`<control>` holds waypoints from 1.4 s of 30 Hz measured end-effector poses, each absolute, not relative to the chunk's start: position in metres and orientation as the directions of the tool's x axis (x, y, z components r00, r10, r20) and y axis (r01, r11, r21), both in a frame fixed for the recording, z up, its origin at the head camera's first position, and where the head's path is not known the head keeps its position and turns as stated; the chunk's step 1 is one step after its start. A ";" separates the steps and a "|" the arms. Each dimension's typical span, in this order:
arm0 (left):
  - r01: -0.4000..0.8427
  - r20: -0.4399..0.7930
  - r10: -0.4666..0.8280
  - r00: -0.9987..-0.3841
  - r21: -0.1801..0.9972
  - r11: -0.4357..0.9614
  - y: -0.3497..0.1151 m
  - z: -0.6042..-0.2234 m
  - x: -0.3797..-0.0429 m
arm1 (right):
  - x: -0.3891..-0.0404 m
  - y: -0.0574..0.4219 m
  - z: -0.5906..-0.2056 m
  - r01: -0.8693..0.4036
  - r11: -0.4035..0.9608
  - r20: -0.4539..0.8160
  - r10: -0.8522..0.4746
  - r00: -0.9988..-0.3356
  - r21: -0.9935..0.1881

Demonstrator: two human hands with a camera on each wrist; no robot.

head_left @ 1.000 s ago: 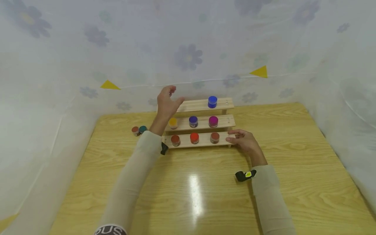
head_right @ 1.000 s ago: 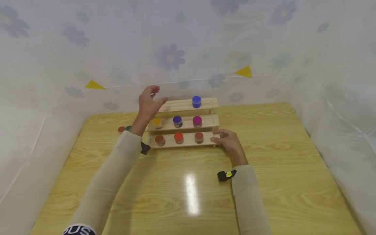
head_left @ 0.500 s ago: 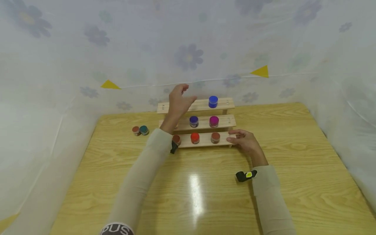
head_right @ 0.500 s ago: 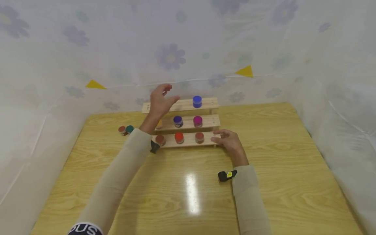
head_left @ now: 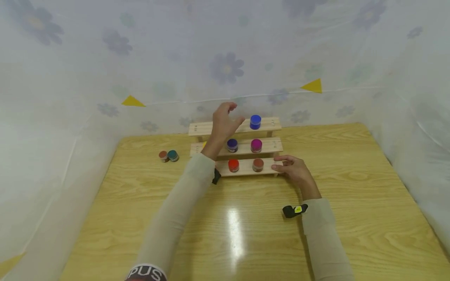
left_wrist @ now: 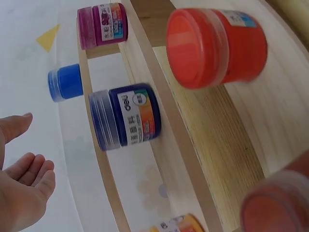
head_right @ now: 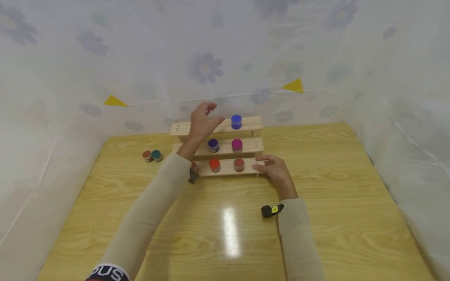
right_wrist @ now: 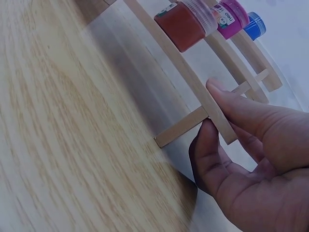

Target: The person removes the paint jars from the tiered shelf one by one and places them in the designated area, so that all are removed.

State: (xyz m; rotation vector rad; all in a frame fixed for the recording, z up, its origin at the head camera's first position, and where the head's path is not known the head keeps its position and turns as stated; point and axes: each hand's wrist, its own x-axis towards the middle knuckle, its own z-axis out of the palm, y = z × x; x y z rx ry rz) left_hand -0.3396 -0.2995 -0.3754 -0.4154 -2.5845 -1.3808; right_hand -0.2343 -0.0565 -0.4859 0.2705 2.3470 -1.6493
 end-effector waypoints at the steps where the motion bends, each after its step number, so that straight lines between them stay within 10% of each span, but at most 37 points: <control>1: 0.331 0.290 0.162 -0.943 0.779 0.532 -0.298 -0.376 -0.339 | -0.234 -0.056 -0.485 0.296 0.337 -0.315 -0.002 -0.949 -0.894; 42: 0.232 0.157 0.192 -0.969 0.844 0.483 -0.258 -0.387 -0.334 | -0.233 -0.064 -0.481 0.314 0.336 -0.332 0.006 -0.943 -0.888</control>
